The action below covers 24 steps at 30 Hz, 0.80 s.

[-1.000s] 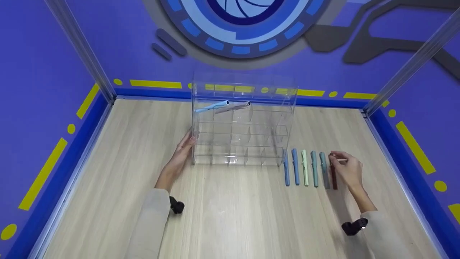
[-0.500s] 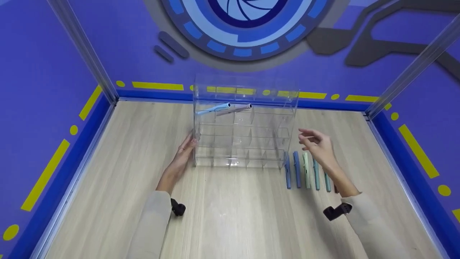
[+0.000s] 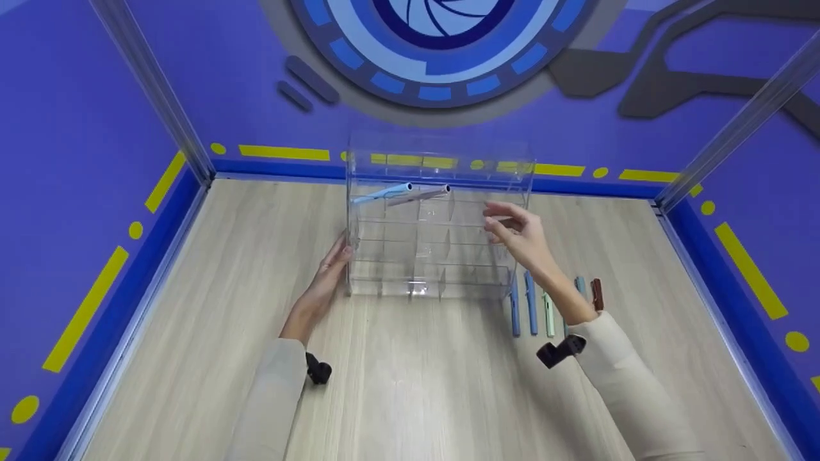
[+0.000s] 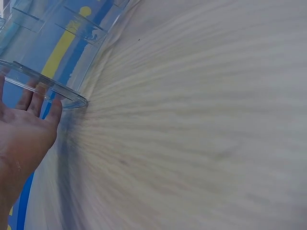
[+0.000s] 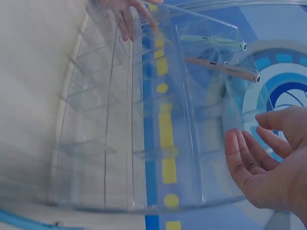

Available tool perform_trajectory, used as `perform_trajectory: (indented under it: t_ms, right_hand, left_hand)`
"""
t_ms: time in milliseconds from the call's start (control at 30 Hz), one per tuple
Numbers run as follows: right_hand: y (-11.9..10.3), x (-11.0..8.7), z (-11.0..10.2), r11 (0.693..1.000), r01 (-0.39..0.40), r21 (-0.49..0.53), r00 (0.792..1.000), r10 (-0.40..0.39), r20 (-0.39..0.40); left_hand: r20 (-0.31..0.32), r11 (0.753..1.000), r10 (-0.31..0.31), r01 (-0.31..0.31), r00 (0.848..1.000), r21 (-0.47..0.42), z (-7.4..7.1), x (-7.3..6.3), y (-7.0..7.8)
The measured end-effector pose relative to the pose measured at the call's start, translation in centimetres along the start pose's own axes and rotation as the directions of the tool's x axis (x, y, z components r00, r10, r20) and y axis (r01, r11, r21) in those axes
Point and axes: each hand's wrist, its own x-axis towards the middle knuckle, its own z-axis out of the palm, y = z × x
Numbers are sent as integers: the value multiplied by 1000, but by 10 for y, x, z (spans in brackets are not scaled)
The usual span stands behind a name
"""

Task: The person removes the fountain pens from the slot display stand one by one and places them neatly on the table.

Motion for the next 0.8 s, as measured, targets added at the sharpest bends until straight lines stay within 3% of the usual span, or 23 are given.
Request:
perform_trajectory:
  t_ms: [200, 433, 800]
  right_hand:
    - [-10, 16, 21, 995, -67, 69, 998, 66, 23]
    - [-19, 32, 43, 980, -110, 164, 993, 99, 70]
    - [-15, 50, 74, 929, -205, 309, 971, 153, 185]
  left_hand:
    - [-34, 1000, -24, 24, 999, -8, 1, -1, 0]
    - [-39, 1000, -4, 5, 999, 13, 1, -2, 3]
    - [-41, 1000, -13, 13, 999, -4, 4, -1, 0]
